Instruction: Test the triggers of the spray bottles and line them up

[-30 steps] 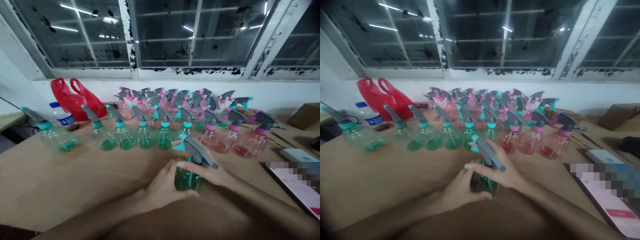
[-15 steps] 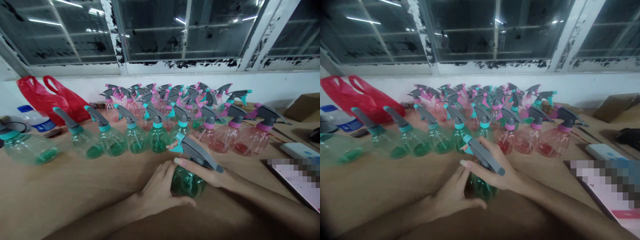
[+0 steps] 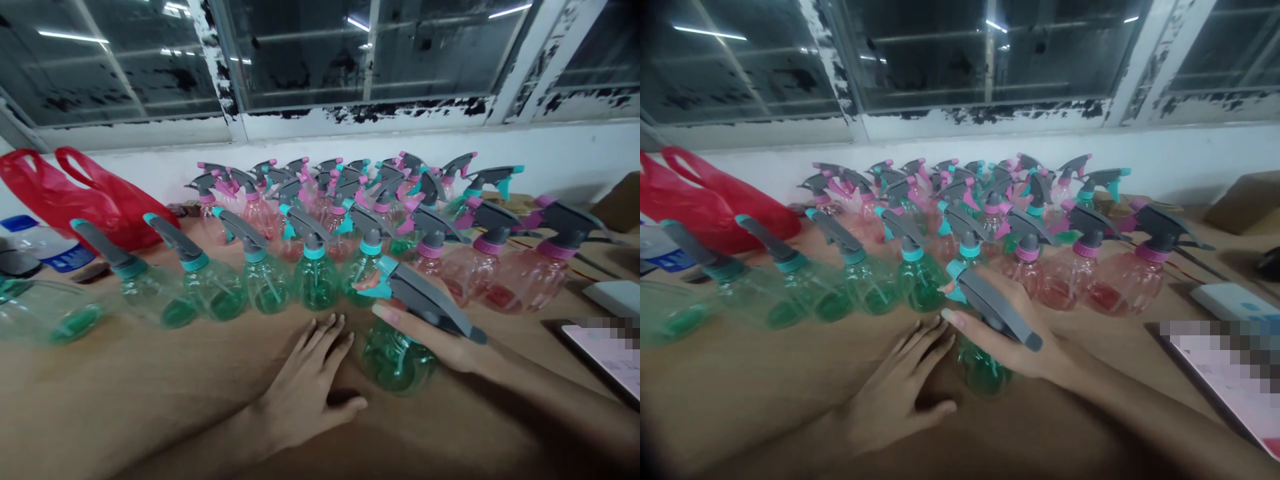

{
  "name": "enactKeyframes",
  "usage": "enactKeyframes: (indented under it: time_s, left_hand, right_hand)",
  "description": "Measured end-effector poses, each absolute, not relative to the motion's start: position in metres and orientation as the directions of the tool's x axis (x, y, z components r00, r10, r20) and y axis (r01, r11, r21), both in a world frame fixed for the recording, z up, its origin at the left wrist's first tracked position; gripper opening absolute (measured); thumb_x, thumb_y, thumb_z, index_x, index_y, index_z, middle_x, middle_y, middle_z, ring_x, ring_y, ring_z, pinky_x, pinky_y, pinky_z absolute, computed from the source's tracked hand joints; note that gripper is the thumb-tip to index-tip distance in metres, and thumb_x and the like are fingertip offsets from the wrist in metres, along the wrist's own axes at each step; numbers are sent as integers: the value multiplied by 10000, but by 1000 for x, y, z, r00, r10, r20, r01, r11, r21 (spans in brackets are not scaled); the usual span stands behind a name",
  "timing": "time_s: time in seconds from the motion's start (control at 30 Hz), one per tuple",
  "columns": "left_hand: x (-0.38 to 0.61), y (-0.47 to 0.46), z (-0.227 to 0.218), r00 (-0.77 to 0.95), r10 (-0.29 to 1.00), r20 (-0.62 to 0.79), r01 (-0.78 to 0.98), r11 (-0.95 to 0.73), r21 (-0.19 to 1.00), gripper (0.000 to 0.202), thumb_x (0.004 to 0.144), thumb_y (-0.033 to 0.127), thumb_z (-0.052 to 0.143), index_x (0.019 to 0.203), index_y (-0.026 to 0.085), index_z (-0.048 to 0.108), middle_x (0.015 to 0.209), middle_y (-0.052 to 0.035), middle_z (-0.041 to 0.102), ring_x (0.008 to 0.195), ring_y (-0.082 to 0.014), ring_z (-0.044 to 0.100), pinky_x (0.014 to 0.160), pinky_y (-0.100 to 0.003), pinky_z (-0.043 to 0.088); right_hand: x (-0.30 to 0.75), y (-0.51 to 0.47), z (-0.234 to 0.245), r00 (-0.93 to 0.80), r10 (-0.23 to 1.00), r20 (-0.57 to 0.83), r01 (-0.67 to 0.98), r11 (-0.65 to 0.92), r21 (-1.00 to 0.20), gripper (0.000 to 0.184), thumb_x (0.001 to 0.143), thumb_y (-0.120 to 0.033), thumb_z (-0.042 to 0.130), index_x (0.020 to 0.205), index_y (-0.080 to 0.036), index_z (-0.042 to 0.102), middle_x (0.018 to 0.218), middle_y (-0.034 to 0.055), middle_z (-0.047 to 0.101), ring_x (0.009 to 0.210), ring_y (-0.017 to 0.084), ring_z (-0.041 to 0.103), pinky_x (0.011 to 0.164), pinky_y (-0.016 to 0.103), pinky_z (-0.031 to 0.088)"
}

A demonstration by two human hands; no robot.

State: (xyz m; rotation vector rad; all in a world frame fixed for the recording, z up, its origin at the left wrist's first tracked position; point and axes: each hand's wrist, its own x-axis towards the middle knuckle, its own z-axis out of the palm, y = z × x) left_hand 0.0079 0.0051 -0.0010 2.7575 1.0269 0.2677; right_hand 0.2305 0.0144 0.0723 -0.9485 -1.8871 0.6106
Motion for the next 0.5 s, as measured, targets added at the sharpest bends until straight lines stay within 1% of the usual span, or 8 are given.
enactKeyframes:
  time_s: [0.13,0.2,0.27,0.3,0.37,0.43,0.5]
  left_hand:
    - [8,5,1,750,653,106,623,-752,215,744,847,574,538,1426,151,341,1494,-145,279,1373,-325,228,1095,-512,210]
    - [7,5,0,753,648,115,618,-756,216,741,847,568,543,1427,155,340,1493,-144,282,1369,-332,238,1090,-519,218]
    - [7,5,-1,752,648,123,616,-757,219,743,847,572,541,1430,160,335,1488,-145,291,1362,-338,251,1084,-531,226]
    - [6,5,-2,752,647,128,614,-758,221,742,848,575,538,1431,163,335,1484,-145,301,1360,-339,255,1081,-535,229]
    - [6,5,-3,752,645,134,610,-759,228,743,850,583,530,1432,165,334,1477,-142,318,1361,-340,254,1079,-536,236]
    - [6,5,-4,752,644,138,609,-760,228,738,858,585,518,1434,164,331,1480,-137,314,1365,-337,244,1081,-533,235]
    - [5,6,-4,755,643,131,611,-762,216,735,867,585,503,1435,154,325,1491,-140,289,1369,-334,233,1082,-532,233]
  right_hand:
    - [230,13,74,-278,818,503,383,574,-723,160,830,-299,581,988,-294,607,807,1,637,735,192,627,703,355,510]
    - [229,12,75,-272,831,485,377,556,-741,176,824,-295,588,998,-301,610,831,1,646,744,194,632,701,356,516]
    - [230,11,75,-271,843,464,366,536,-761,198,814,-304,611,1012,-308,602,888,3,654,799,198,637,731,357,520]
    - [230,11,75,-273,847,455,363,529,-767,170,815,-316,616,984,-307,604,886,2,653,800,198,636,723,357,521]
    - [231,11,73,-289,853,434,368,517,-773,78,833,-346,596,889,-292,609,812,2,641,729,192,627,659,350,516]
    - [232,11,71,-293,853,433,363,518,-774,99,853,-359,569,814,-277,607,730,-2,617,659,180,608,630,344,503]
    - [232,12,67,-280,844,458,336,533,-777,107,849,-363,578,801,-273,611,689,-10,604,644,176,599,670,350,502]
